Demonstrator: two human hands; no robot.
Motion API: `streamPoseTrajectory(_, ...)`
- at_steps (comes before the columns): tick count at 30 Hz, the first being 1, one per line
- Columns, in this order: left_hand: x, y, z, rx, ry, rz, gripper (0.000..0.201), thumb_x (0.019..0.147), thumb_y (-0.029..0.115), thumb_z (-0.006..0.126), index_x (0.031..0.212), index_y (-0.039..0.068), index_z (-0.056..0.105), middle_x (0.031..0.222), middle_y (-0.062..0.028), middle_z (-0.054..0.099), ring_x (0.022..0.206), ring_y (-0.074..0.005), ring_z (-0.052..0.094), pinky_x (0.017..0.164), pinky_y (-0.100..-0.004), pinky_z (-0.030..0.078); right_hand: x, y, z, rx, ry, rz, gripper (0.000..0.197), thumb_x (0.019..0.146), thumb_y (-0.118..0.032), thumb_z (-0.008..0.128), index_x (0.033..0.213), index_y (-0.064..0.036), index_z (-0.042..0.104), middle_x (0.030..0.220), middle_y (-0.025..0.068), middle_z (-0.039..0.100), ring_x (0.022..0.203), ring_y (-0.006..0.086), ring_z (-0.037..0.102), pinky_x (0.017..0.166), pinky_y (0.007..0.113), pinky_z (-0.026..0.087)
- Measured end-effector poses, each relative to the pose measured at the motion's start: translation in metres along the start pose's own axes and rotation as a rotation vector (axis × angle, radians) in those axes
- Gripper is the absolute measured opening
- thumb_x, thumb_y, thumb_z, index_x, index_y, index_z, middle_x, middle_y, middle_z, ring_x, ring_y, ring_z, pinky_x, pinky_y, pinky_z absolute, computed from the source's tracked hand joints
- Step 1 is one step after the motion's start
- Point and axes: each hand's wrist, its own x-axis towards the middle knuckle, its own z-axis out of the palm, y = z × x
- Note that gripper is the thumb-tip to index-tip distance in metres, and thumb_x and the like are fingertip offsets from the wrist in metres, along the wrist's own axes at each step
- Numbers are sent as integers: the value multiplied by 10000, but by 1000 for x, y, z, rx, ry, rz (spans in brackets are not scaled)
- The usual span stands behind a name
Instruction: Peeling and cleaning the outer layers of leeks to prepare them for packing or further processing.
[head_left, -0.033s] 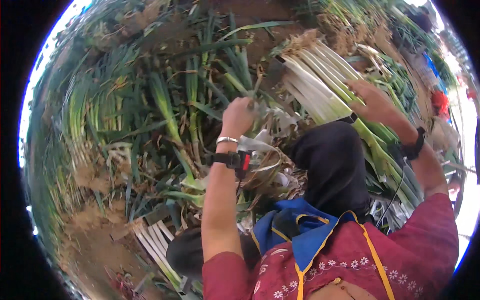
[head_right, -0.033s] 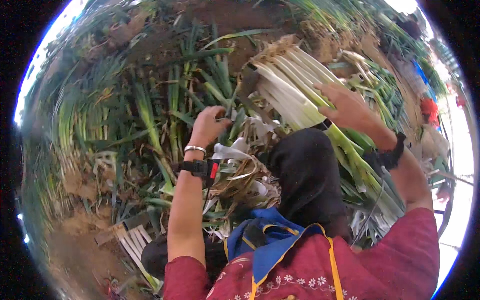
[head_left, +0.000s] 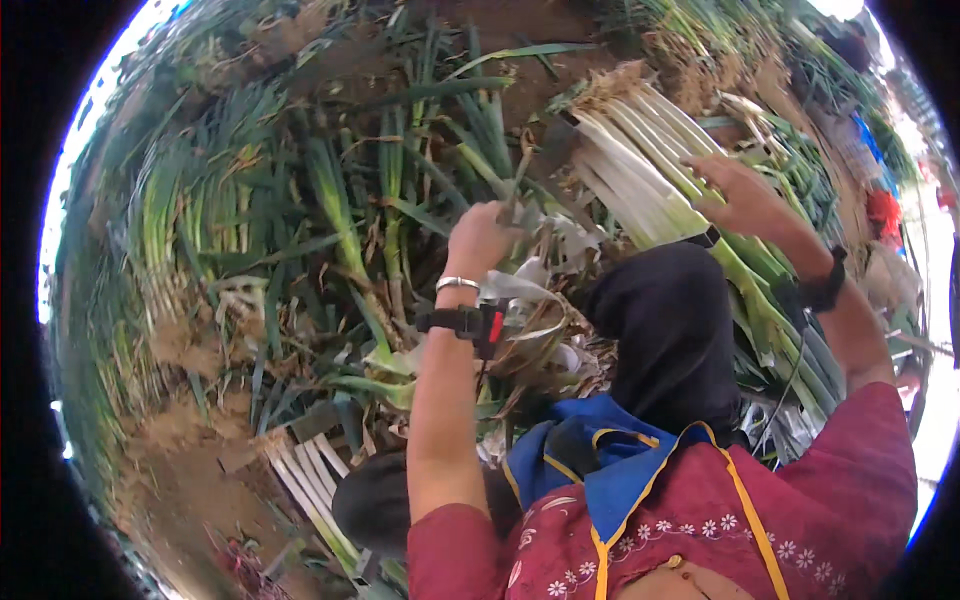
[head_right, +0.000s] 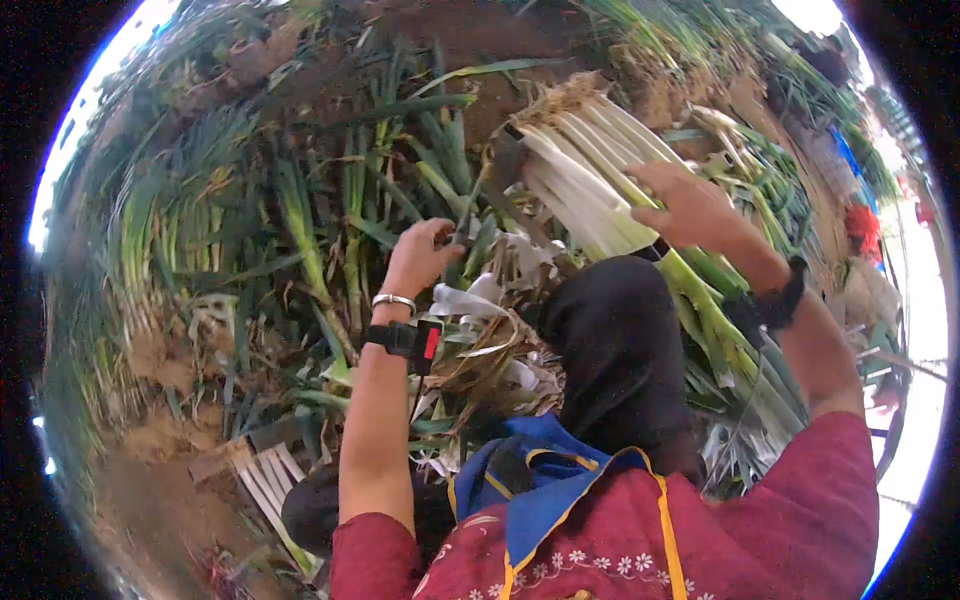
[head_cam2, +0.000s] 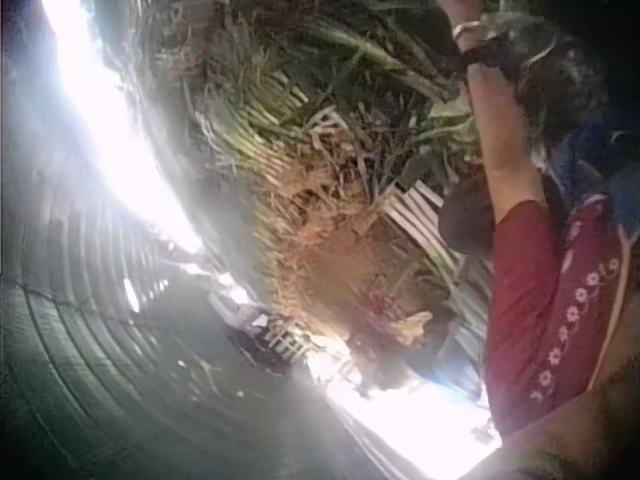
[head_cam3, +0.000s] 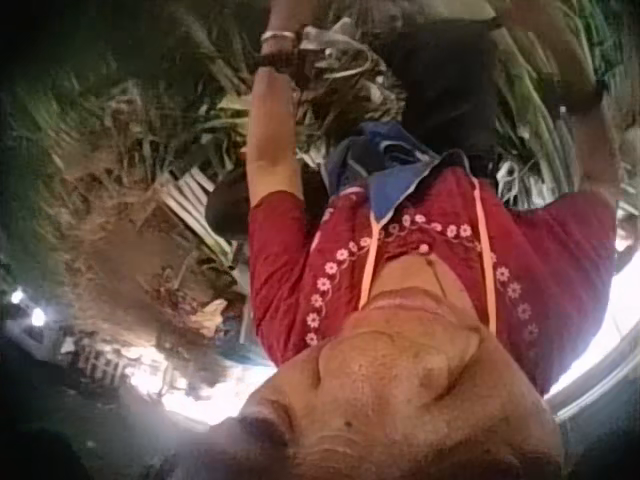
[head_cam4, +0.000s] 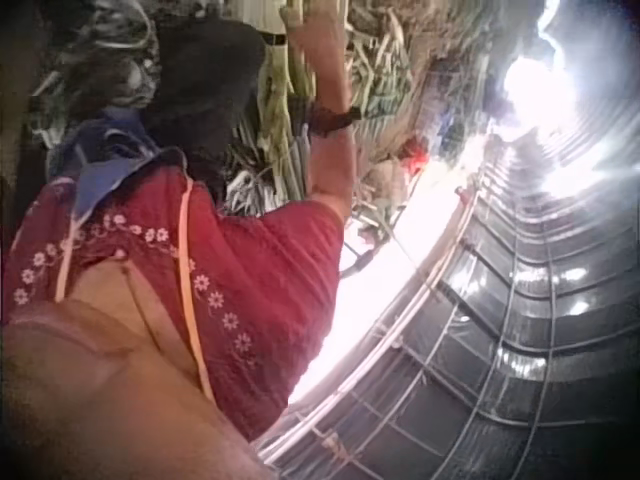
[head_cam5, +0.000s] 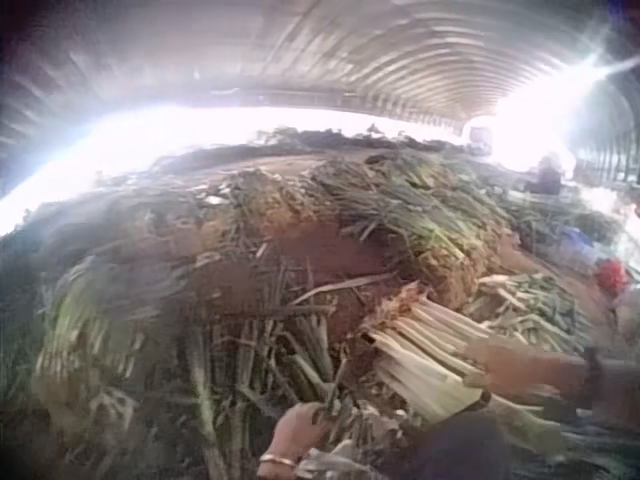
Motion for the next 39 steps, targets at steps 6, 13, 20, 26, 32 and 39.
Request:
streamPoseTrajectory(6, -68, -43, 6, -194, -37, -188, 375, 725, 250, 701, 1039, 56, 642, 998, -165, 647, 936, -338, 604, 827, -398, 476, 95, -7, 51, 105, -44, 19, 604, 745, -331, 638, 1245, -24, 493, 1145, 216, 560, 1004, 335, 566, 896, 417, 436)
streamPoseTrajectory(13, -63, -12, 16, -440, 120, -219, 364, 770, 130, 701, 1082, -26, 598, 978, -161, 662, 877, -231, 653, 780, -321, 505, 135, 15, 87, -123, 33, 66, 501, 691, -306, 651, 1056, 19, 542, 1024, 244, 578, 985, 398, 539, 872, 450, 430)
streamPoseTrajectory(20, 17, 61, 54, -629, 100, 75, 377, 800, 66, 621, 1156, -31, 544, 1064, -191, 613, 961, -286, 613, 823, -332, 484, 144, 35, 95, -74, 44, 65, 358, 713, -280, 607, 913, 16, 586, 927, 244, 607, 903, 415, 561, 799, 480, 442)
streamPoseTrajectory(26, 74, 86, 107, -568, 95, 147, 591, 776, 42, 573, 1309, -63, 342, 1255, -275, 458, 1161, -387, 461, 980, -384, 379, 136, 17, 78, 446, -71, 297, 362, 757, -173, 647, 1044, 39, 592, 914, 170, 639, 865, 196, 597, 768, 338, 461)
streamPoseTrajectory(32, 78, 104, 123, -535, 80, 92, 766, 736, 80, 672, 1366, -43, 253, 1394, -263, 309, 1255, -410, 359, 1025, -391, 347, 128, 14, 83, 829, 48, 393, 471, 842, -77, 589, 1257, 79, 432, 1230, 198, 515, 1072, 243, 529, 919, 335, 411)
streamPoseTrajectory(39, 76, 103, 127, -596, 176, 116, 923, 652, 200, 789, 1373, -14, 254, 1386, -234, 309, 1238, -401, 380, 994, -391, 383, 122, 27, 86, 945, 21, 386, 482, 813, -32, 584, 1266, 47, 439, 1179, 190, 536, 1080, 241, 516, 920, 337, 414)
